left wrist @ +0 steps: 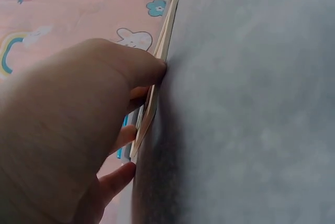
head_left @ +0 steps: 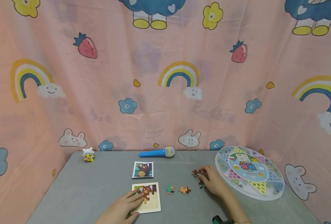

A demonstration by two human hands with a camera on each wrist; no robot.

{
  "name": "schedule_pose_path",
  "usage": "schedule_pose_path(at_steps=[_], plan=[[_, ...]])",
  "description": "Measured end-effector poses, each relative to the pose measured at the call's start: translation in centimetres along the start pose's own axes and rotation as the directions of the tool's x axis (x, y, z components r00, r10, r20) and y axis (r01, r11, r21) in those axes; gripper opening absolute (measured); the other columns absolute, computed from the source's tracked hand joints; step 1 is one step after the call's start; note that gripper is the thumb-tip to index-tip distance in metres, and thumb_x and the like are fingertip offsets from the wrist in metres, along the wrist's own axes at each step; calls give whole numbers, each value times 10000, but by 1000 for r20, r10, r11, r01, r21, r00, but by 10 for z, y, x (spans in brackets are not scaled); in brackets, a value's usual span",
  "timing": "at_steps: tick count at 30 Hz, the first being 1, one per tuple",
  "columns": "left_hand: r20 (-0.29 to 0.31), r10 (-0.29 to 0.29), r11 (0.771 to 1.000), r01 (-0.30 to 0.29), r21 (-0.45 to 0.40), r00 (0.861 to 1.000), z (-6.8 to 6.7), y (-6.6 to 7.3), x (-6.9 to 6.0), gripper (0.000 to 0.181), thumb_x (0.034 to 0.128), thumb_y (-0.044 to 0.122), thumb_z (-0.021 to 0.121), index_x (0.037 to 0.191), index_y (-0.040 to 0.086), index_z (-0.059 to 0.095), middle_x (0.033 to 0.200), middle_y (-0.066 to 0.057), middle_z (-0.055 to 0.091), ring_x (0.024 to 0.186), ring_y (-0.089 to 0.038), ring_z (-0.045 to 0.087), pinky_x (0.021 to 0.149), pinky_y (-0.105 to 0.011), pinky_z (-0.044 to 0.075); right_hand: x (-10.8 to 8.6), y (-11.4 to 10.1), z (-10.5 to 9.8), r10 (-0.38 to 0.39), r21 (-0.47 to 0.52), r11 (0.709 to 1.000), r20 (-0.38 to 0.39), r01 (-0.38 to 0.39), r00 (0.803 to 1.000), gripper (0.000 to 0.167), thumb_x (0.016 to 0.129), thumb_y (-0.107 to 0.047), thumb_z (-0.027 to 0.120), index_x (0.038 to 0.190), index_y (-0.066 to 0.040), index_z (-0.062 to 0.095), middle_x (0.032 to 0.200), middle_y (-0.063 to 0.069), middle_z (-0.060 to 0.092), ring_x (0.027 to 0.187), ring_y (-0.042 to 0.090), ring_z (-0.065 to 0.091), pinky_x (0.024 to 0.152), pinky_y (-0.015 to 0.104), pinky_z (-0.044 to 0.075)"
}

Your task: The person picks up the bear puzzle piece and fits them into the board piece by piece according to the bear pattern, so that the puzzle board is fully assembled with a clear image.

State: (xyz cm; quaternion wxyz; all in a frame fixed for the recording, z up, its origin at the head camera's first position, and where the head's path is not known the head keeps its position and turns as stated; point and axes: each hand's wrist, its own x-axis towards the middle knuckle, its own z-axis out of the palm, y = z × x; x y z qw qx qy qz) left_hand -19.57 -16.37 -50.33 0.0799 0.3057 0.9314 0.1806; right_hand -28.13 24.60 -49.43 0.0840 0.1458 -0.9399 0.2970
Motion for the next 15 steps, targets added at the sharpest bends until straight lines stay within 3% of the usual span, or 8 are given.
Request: schedule_pose_path(at_steps=[9,15], plan=[[5,-13,997,13,77,1000,-2,9,4,559,1022,413,670,1477,91,640,1565,-51,576,1476,-385,481,1149,-564,470,3,-43,-5,-3,45,999,3,2,1000,196,1018,-98,707,1205,-39,701,1106,63,621,988,191,586,859,412,552],[1,-41,994,40,103,999,-1,16,7,616,1018,493,662,1472,77,639,1552,-85,585,1451,-419,496,1153,-599,448,0,-76,2,-65,106,992,11,64,998,180,1005,-107,731,1177,-56,715,1055,25,612,925,157,527,782,308,494]])
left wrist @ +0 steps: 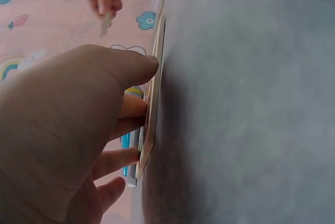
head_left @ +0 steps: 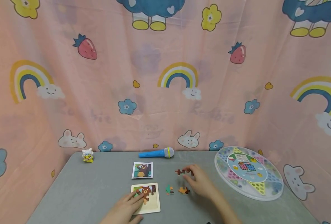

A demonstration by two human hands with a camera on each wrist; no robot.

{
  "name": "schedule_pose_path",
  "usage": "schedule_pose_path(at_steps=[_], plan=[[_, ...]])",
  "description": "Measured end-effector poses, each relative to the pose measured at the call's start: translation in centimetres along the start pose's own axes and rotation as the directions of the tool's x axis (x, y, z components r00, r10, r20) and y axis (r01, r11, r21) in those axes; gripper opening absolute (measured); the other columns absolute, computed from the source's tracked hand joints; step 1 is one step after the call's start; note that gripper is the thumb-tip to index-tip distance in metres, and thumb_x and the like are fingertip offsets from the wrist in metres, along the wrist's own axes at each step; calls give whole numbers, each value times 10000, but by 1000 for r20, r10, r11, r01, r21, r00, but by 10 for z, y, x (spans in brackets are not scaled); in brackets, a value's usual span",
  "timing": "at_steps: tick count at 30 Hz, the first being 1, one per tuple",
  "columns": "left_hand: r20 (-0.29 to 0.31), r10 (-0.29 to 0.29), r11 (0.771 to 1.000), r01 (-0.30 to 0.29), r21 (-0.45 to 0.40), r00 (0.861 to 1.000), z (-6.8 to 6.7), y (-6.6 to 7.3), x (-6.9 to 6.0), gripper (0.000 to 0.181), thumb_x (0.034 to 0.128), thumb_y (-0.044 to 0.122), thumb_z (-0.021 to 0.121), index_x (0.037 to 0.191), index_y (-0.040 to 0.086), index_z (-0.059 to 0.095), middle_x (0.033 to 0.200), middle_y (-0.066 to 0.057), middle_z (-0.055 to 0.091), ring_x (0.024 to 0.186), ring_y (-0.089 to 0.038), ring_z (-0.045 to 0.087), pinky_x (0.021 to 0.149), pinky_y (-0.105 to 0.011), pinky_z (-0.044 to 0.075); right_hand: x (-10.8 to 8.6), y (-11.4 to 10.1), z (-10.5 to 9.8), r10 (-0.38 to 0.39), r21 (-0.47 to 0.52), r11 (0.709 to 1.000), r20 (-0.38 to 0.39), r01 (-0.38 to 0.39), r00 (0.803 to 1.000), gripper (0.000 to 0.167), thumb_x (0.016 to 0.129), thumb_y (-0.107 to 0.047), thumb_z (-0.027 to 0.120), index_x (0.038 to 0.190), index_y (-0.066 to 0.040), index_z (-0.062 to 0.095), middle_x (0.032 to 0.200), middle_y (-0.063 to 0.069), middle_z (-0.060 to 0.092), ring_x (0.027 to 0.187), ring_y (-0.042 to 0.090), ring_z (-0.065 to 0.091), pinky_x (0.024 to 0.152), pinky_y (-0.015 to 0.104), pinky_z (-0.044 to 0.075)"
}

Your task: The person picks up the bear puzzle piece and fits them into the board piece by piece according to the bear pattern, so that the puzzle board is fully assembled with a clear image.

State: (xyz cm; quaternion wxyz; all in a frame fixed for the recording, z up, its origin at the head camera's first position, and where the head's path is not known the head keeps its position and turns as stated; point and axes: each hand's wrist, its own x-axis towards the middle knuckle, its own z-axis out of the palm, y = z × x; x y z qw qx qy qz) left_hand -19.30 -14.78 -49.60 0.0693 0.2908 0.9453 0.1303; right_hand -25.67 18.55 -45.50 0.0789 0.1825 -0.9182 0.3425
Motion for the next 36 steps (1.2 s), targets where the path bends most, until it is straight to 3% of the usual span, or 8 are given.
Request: schedule_pose_path(at_steps=[5,9,13,18,26,30,36], plan=[[-21,21,1000,-20,13,1000,4,3,0,612,1021,479,654,1482,77,628,1536,-122,592,1426,-431,515,1154,-574,454,-4,-24,12,-88,30,996,44,87,995,189,1010,-114,728,1178,-30,700,1048,49,594,890,147,495,725,266,459],[0,-12,1000,12,-18,1000,5,4,1,638,1025,497,647,1488,59,617,1550,-134,573,1439,-428,499,1168,-572,443,-6,-35,24,-127,38,992,84,124,988,199,1018,-149,726,1186,-44,700,1042,52,599,871,109,480,709,252,445],[24,-53,998,53,-22,998,5,6,3,661,1022,528,642,1486,58,619,1560,-135,559,1446,-415,490,1173,-567,440,-8,-36,39,-126,82,990,150,114,981,208,1022,-197,728,1184,-70,701,1018,13,580,854,82,475,704,247,440],[41,-64,998,64,-3,997,5,8,5,670,1026,553,627,1486,66,622,1562,-133,553,1454,-396,488,1184,-549,436,-11,-30,58,-118,150,985,246,82,962,209,1023,-219,729,1186,-93,694,1041,-12,580,888,87,511,740,262,472],[17,41,999,-41,-1,999,10,8,7,621,1041,527,620,1533,149,587,1593,-51,541,1460,-381,492,1146,-568,464,-14,-27,76,-156,163,980,268,115,951,211,1019,-254,739,1176,-120,702,1066,-68,579,926,11,521,818,255,525],[37,49,998,-48,-33,998,14,6,8,588,1062,552,566,1551,226,575,1642,10,486,1480,-408,461,1118,-614,475,-15,-30,79,-167,158,979,261,128,951,208,1014,-260,746,1174,-134,704,1071,-79,582,937,9,524,831,256,527],[41,69,997,-67,-34,997,17,3,9,581,1068,537,560,1551,216,575,1651,13,475,1479,-428,457,1111,-613,481,-17,-34,83,-149,120,986,283,119,947,228,1004,-297,757,1186,-165,714,1084,-104,582,979,21,509,855,277,516]])
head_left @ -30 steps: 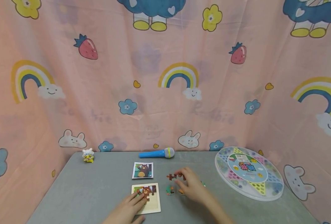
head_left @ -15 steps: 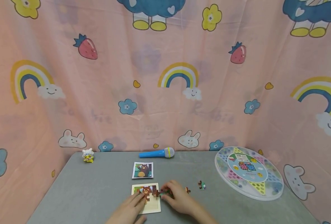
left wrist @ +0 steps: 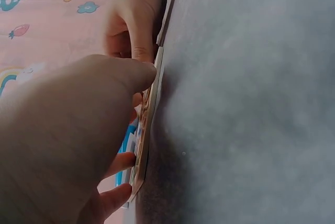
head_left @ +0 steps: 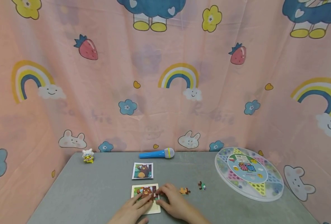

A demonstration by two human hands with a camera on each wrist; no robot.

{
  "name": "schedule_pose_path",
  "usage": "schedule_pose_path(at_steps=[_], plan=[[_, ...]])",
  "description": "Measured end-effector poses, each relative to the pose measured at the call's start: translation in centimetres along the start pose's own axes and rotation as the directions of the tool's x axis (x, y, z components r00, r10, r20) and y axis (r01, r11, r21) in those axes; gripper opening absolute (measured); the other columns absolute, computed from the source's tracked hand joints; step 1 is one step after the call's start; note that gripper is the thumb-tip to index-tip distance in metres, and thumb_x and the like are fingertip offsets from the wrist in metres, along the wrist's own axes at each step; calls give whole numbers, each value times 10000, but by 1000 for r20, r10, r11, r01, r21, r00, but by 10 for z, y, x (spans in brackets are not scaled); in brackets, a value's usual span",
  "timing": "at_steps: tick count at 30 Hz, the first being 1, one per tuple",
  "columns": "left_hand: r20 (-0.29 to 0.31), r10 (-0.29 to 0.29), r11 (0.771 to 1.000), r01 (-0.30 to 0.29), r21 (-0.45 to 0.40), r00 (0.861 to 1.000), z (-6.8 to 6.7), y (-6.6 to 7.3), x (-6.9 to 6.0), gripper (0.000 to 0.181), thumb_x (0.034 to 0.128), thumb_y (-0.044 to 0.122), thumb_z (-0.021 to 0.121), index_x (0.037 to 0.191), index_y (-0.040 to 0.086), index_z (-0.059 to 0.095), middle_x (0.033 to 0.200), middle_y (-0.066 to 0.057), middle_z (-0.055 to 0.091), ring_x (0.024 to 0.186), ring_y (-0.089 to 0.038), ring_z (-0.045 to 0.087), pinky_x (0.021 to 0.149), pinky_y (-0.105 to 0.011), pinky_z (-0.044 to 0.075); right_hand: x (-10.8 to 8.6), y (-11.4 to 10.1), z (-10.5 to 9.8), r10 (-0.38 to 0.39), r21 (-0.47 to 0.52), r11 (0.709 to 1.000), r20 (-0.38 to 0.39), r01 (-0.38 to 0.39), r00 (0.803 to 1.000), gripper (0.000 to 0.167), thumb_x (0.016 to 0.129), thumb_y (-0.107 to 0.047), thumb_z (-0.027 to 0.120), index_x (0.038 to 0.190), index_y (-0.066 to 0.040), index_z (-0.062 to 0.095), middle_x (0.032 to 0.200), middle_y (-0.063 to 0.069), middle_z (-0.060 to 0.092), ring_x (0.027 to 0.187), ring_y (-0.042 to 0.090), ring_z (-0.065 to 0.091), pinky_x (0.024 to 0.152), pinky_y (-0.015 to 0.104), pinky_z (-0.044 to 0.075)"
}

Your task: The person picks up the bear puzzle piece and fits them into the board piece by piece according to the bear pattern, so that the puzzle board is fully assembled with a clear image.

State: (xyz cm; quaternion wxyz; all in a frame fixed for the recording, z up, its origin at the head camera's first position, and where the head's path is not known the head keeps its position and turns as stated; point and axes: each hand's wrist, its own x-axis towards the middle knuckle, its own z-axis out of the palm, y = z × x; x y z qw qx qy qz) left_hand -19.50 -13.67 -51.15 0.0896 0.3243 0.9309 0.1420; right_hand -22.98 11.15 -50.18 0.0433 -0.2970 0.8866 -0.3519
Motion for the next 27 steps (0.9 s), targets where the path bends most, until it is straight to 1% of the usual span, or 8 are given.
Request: schedule_pose_path(at_steps=[8,11,15,21,27], plan=[[2,0,1000,0,22,1000,2,-3,2,599,1067,540,561,1551,187,575,1635,9,496,1489,-397,457,1144,-582,463,1,3,4,22,41,999,-17,-21,1000,235,990,-304,775,1186,-182,729,1074,-111,591,975,30,509,853,290,509],[15,-12,1000,12,15,1000,2,-4,2,603,1068,540,556,1552,181,573,1636,8,495,1502,-384,444,1160,-569,452,1,4,3,29,52,998,-14,-28,999,244,988,-306,776,1192,-180,727,1065,-110,585,963,33,502,835,292,505],[21,-14,1000,14,9,1000,2,-6,1,604,1072,542,547,1553,178,571,1638,2,493,1507,-381,437,1158,-570,453,0,3,4,31,49,998,-17,-30,999,255,989,-314,775,1200,-183,724,1058,-114,581,958,35,497,826,293,503],[-8,6,1000,-6,10,1000,7,-8,0,621,1078,573,513,1569,194,552,1646,19,481,1499,-389,447,1131,-593,470,-1,4,5,25,47,999,-25,-24,999,259,994,-325,766,1209,-186,727,1054,-120,586,958,30,502,828,289,503],[-8,-19,999,19,-28,1000,3,-3,-2,612,1075,556,536,1569,196,552,1652,16,473,1517,-385,423,1143,-609,451,-2,3,5,12,45,999,-40,-10,999,251,995,-317,766,1205,-183,738,1048,-116,592,956,33,509,823,283,501]])
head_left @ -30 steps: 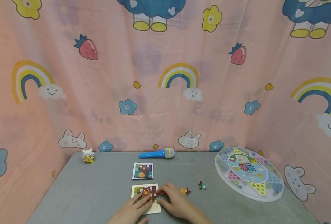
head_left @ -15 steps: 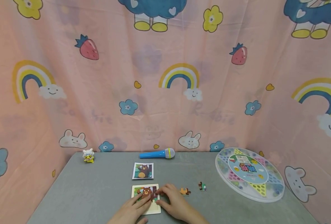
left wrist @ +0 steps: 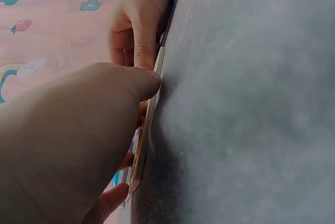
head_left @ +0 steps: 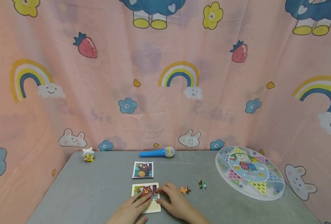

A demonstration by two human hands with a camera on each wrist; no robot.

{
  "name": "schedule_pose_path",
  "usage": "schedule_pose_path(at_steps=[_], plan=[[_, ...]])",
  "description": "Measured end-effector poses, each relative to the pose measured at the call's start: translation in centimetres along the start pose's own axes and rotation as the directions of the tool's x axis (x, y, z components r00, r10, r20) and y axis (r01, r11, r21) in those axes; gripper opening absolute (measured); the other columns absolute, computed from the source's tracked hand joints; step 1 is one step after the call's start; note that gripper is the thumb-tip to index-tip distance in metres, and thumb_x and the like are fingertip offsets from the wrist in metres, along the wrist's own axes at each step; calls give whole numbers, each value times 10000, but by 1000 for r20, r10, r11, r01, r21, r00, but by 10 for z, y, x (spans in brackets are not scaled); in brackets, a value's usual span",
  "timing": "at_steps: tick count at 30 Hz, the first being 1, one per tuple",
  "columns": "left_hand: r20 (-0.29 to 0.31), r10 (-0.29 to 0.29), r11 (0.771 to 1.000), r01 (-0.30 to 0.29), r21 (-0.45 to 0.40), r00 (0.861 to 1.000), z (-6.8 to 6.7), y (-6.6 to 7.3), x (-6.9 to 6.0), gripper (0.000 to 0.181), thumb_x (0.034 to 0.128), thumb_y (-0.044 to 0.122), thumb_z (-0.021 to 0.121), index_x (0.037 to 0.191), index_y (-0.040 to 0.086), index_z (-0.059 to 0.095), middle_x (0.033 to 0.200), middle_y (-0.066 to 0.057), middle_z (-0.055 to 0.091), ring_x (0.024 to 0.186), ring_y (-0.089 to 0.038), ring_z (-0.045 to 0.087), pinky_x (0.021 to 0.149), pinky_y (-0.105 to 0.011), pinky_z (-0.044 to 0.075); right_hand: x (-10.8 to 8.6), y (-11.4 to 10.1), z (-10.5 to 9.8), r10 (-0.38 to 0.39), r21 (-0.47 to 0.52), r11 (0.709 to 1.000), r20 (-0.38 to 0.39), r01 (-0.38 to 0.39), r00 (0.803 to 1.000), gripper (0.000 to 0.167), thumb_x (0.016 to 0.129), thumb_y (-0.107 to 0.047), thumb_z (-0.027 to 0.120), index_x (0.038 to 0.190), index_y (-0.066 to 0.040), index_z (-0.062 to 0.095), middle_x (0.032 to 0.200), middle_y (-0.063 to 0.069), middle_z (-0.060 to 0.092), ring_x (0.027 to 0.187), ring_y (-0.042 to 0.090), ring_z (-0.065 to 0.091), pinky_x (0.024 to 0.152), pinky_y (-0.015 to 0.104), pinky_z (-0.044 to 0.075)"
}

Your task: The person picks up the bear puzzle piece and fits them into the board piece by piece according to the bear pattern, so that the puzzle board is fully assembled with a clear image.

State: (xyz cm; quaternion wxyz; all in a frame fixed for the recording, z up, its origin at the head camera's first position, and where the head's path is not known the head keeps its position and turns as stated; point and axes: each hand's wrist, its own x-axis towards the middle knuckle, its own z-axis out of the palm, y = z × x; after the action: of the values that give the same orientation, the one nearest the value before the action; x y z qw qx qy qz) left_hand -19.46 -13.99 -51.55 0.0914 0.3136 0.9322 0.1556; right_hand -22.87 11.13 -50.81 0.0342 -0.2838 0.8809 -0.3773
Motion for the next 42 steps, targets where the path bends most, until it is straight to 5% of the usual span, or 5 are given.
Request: schedule_pose_path(at_steps=[42], plan=[[-40,7,1000,-8,-23,999,0,1,-3,590,1068,529,565,1535,169,589,1604,-4,532,1489,-397,455,1127,-625,456,1,-2,4,9,-75,997,-32,-11,999,163,1001,-326,759,1123,-218,768,1025,-128,586,927,27,486,784,274,485]])
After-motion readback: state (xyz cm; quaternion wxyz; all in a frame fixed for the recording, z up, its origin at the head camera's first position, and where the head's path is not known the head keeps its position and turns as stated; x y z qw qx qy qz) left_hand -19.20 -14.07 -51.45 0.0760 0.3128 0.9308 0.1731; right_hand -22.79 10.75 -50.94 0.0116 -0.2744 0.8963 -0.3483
